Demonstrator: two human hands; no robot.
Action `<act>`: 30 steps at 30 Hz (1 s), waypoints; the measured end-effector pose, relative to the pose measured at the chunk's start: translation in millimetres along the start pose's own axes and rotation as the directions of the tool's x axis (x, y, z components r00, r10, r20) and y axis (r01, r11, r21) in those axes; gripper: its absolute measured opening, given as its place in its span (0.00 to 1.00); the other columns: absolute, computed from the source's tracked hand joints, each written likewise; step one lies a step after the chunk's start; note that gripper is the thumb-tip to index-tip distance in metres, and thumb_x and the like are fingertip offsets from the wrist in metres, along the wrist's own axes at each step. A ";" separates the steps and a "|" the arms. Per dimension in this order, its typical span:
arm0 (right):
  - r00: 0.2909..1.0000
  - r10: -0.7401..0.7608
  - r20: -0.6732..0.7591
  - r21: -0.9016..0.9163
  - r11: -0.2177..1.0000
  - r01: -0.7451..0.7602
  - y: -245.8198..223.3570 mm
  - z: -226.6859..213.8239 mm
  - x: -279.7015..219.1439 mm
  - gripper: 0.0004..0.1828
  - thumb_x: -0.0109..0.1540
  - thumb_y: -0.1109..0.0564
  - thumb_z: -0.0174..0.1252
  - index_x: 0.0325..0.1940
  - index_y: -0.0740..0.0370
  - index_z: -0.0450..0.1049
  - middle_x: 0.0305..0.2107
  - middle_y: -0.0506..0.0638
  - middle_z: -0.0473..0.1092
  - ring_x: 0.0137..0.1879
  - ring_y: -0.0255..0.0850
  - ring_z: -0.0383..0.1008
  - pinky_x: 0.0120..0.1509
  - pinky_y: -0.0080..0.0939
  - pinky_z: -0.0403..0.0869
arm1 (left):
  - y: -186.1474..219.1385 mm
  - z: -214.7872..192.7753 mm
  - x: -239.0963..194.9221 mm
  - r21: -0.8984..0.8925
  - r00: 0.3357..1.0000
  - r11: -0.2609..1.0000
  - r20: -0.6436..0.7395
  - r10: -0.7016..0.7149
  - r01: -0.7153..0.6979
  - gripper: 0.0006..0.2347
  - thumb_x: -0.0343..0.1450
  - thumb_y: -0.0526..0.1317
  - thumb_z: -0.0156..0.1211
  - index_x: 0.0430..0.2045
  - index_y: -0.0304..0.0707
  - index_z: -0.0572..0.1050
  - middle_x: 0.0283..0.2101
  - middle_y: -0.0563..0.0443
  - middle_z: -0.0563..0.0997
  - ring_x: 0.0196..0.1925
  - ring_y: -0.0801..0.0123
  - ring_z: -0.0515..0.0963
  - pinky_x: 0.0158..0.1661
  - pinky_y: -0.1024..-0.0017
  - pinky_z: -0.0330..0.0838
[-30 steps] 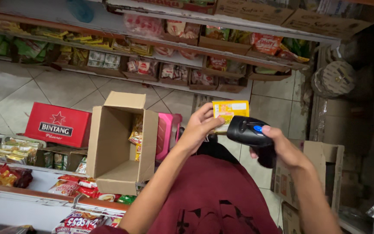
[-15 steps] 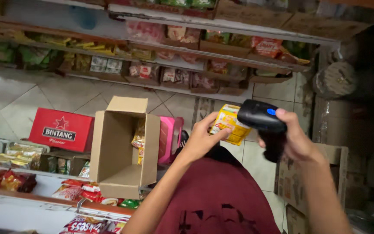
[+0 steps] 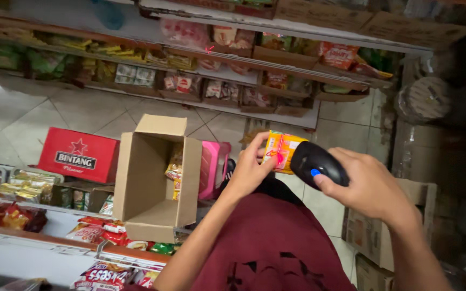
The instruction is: The person repeatedly picks up yellow snack packets from a cardboard box and scans their barcodes using a handheld barcode scanner. After scanning, the person places the packets onto a nearby store shelf among other similar products.
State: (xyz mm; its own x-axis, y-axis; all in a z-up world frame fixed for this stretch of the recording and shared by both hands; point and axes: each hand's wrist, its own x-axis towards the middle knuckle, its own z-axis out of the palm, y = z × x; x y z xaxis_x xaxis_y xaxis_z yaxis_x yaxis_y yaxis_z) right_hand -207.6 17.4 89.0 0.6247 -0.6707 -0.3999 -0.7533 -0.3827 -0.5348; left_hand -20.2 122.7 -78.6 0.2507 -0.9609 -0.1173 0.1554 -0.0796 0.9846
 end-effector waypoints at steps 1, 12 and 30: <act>1.000 -0.008 0.004 -0.008 1.000 0.008 -3.6 -1.0 -0.7 0.26 0.52 0.39 0.64 0.45 0.60 0.76 0.27 0.58 0.75 0.32 0.54 0.76 0.40 0.51 0.73 | -2.3 0.1 -0.6 0.004 1.000 1.000 0.009 0.008 -0.008 0.21 0.72 0.34 0.62 0.61 0.33 0.65 0.43 0.43 0.87 0.43 0.73 0.84 0.43 0.73 0.80; 0.968 -0.226 -0.105 0.321 0.914 0.248 42.9 26.8 5.2 0.28 0.61 0.41 0.54 0.49 0.69 0.74 0.44 0.52 0.67 0.37 0.45 0.74 0.38 0.44 0.75 | 4.6 4.1 -1.4 -0.052 0.995 0.994 0.034 -0.095 0.097 0.25 0.70 0.32 0.65 0.61 0.35 0.63 0.46 0.43 0.85 0.45 0.68 0.85 0.46 0.71 0.80; 0.999 0.023 -0.036 0.994 0.104 0.033 50.2 48.0 31.5 0.36 0.68 0.31 0.37 0.56 0.67 0.68 0.34 0.54 0.69 0.30 0.46 0.69 0.37 0.50 0.72 | 19.9 -2.7 16.5 -0.032 0.998 0.997 0.018 -0.065 0.066 0.10 0.74 0.36 0.63 0.46 0.29 0.75 0.40 0.49 0.85 0.42 0.74 0.82 0.44 0.73 0.79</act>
State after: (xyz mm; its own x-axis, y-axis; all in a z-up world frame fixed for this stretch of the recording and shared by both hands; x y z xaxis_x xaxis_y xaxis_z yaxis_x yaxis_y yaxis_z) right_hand -215.8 7.6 13.8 0.5995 -0.7015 -0.3853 0.1467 0.5697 -0.8087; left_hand -10.3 105.9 -61.3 0.2226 -0.9583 -0.1789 0.2024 -0.1341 0.9701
